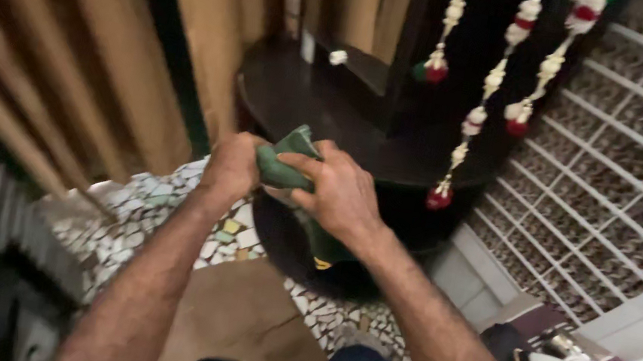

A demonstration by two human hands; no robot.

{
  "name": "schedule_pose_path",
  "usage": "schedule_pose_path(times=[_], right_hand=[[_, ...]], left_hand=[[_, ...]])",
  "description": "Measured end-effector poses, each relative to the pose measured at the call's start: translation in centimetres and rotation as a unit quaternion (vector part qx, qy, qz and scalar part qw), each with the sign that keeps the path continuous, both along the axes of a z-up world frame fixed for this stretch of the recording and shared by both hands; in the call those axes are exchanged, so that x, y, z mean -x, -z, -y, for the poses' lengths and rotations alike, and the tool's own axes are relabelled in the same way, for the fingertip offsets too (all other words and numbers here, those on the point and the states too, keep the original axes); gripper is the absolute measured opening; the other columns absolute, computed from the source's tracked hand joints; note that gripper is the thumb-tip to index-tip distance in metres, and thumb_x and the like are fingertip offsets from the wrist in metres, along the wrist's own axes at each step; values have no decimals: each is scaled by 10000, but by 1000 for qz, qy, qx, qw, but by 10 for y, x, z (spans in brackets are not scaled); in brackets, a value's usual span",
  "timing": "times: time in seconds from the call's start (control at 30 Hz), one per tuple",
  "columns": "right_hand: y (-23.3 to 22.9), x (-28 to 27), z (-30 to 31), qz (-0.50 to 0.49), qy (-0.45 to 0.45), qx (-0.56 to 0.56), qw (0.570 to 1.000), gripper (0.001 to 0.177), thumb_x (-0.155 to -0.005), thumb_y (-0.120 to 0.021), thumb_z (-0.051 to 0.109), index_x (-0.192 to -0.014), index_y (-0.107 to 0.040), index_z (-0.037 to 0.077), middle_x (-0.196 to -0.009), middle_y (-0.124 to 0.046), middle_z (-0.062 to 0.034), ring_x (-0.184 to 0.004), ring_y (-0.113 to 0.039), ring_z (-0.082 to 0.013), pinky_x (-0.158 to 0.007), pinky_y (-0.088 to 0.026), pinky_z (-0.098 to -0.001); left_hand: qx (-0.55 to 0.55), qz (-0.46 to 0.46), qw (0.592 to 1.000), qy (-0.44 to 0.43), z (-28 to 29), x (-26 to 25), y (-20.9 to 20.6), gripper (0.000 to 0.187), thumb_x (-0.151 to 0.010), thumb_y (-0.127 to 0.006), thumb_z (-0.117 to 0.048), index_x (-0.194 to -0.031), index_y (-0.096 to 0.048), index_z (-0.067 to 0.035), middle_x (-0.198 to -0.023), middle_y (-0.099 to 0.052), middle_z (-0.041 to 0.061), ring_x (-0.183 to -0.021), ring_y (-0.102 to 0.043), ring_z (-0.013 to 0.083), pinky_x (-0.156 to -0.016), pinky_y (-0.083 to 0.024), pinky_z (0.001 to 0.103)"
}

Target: The person wipes the surfaces of a dark corner shelf unit using a green cloth. They move a small white cup aside to reach the top shelf, then continue wiping the sides and lower shelves.

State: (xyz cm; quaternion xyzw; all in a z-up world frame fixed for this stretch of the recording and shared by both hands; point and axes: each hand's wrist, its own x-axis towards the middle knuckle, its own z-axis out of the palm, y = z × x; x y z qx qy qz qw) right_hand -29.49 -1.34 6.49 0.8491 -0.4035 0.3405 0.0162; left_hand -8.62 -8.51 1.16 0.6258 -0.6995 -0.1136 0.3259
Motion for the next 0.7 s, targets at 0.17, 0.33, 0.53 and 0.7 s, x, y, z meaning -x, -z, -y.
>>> schedule_pose_path(times=[0.17, 0.33, 0.53, 0.7], right_hand=[[12, 63, 55, 109, 79, -26, 991, 524, -760, -800, 155, -1273, -726, 233, -1013, -658, -109, -914, -699, -312, -815, -575, -415], [16, 117, 135, 241, 263, 34, 934, 439, -809, -873, 246, -1197, -716, 114, -1216, -703, -120, -1046, -714, -312, -893, -564, -409], [32, 123, 234, 273, 178, 141, 935, 658, -1055, -653, 417, -1585, -445, 87, -1537, -517, -253, -1390, -513, -422, -1128, -401, -478], [100, 92, 236, 326, 277, -23, 903, 671, -1059, -508, 494, -1625, -295, 202, -1587, -392, -263, -1367, -501, -467, -1087, -454, -494]], left_hand=[[50, -38, 998, 29, 58, 51, 1, 215, -851, -705, -125, -1045, -797, -132, -1008, -743, 201, -981, -729, 376, -879, -583, 463], [-19, -13, 999, -22, 101, 77, 6, 247, -896, -658, -183, -1091, -808, -152, -1038, -745, 218, -1003, -717, 403, -872, -569, 503], [54, -59, 996, -31, 111, 90, 31, 388, -978, -661, -382, -1171, -739, -55, -1041, -726, 247, -1026, -687, 440, -884, -545, 504], [142, -143, 979, 9, 96, 91, 57, 845, -890, -718, -482, -1509, -444, 24, -1306, -660, 250, -1179, -638, 421, -989, -501, 481]])
